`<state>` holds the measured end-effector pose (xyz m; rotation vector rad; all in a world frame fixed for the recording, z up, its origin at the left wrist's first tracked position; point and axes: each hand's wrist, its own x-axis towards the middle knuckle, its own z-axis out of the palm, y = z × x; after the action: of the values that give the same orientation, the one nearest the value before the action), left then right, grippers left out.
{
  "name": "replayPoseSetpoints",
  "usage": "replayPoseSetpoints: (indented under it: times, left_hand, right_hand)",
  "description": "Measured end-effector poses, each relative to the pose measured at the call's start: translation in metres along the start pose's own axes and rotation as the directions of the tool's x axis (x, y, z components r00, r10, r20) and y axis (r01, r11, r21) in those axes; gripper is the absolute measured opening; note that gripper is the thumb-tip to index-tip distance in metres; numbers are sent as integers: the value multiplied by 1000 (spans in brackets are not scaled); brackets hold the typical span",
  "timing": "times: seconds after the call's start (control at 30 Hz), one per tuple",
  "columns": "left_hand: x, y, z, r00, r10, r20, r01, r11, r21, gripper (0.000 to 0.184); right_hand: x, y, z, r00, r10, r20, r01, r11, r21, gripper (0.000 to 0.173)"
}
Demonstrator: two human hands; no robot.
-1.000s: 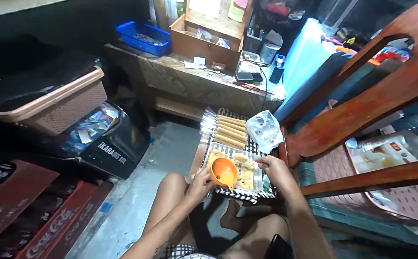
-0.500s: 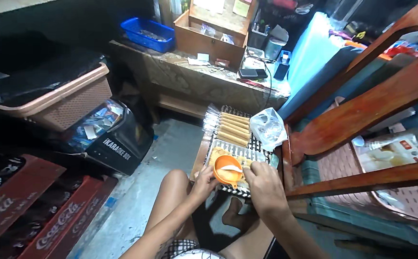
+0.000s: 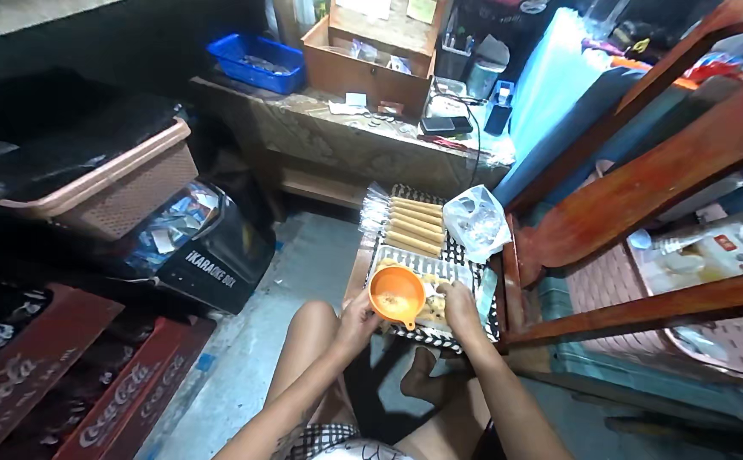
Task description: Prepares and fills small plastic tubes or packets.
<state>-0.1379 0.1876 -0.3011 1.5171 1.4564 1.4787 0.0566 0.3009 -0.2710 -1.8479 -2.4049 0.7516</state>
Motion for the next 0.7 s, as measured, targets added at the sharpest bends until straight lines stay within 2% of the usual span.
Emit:
replayPoseSetpoints:
  times: [0.1,0.17,0.27,0.5,0.7]
  left_hand:
    - [3,2,1,999,-30,-22,30,999,15,16]
    - [3,3,2,999,-34,-20,34,999,17,16]
    - [3,1,3,999,-37,-5,37,999,-9,16]
    - [1,-2,6,1000,-16,23,17,1000,-11,17]
    - [4,-2,8,998,-27,64,27,1000,10,17]
  right_hand:
    - [0,-8,4,990,-51,133,33,991,132,32]
    - [-1,-13,5,982,-86,170,59,985,161,28]
    - [2,-10,1,977,-71,203,36,985,170,32]
    - [-6,2,-31,984,-10,177,-25,981,195,35]
    - [-27,-5,-82,998,9,58,-19,984,179,29]
